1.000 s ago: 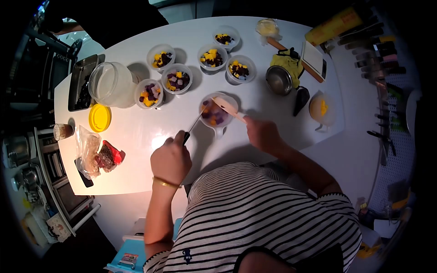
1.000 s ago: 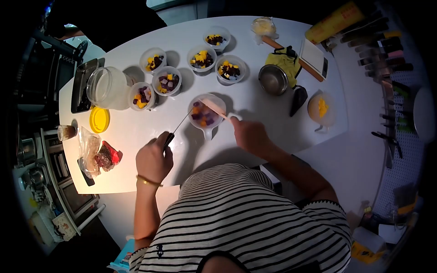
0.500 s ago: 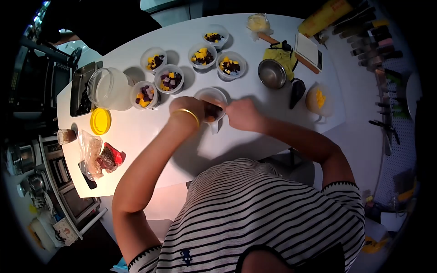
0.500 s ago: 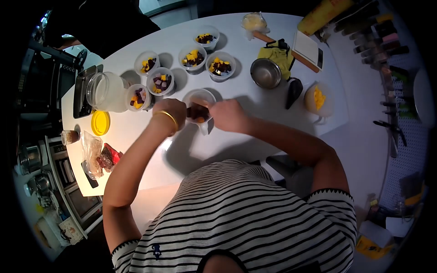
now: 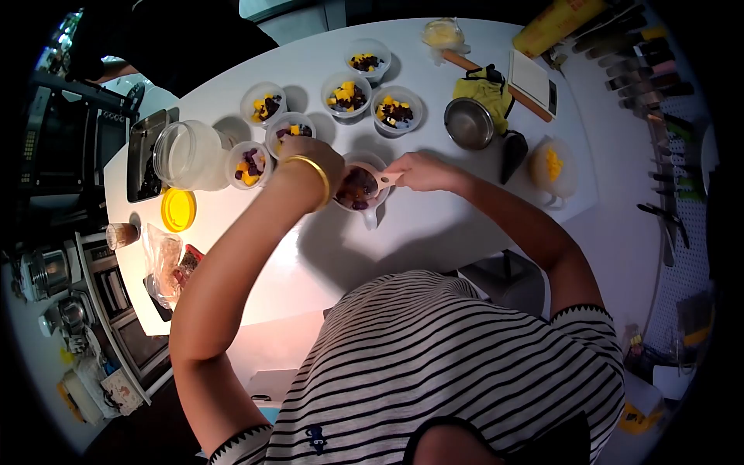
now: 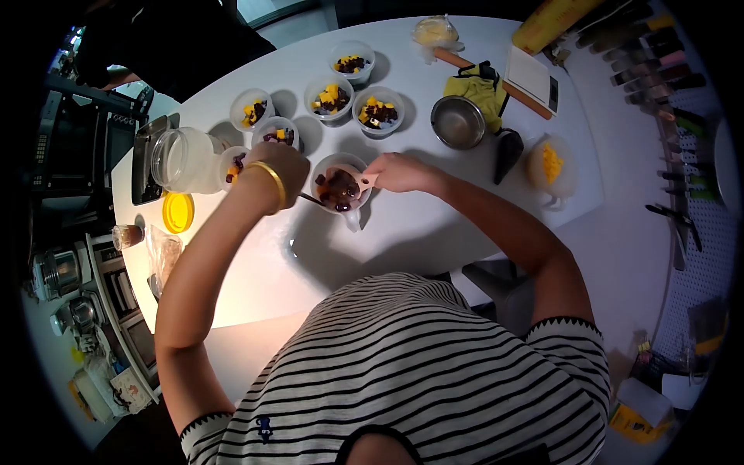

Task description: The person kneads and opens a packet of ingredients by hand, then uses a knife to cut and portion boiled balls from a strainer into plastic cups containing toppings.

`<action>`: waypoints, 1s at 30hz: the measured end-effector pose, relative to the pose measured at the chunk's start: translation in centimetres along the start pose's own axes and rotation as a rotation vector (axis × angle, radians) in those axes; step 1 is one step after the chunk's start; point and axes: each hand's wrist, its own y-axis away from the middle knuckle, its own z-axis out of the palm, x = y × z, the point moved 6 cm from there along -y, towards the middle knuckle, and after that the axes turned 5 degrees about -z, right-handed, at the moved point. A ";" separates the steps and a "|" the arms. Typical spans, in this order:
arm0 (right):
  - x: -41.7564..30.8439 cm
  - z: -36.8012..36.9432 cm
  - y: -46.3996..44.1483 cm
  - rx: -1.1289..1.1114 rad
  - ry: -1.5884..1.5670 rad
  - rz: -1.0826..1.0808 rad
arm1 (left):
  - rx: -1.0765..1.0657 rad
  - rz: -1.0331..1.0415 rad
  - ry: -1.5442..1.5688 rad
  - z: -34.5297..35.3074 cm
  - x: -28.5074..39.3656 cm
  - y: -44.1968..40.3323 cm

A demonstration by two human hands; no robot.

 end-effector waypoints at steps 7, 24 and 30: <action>2.4 2.3 0.3 -0.022 -0.594 0.147 | 0.061 0.013 0.019 -0.7 1.9 -2.1; 0.6 6.2 2.8 0.035 -0.836 0.341 | 0.159 0.067 -0.096 -2.2 2.5 0.0; 0.2 8.0 3.2 0.142 -1.307 0.471 | 0.224 -0.114 -0.066 -1.0 -0.2 1.4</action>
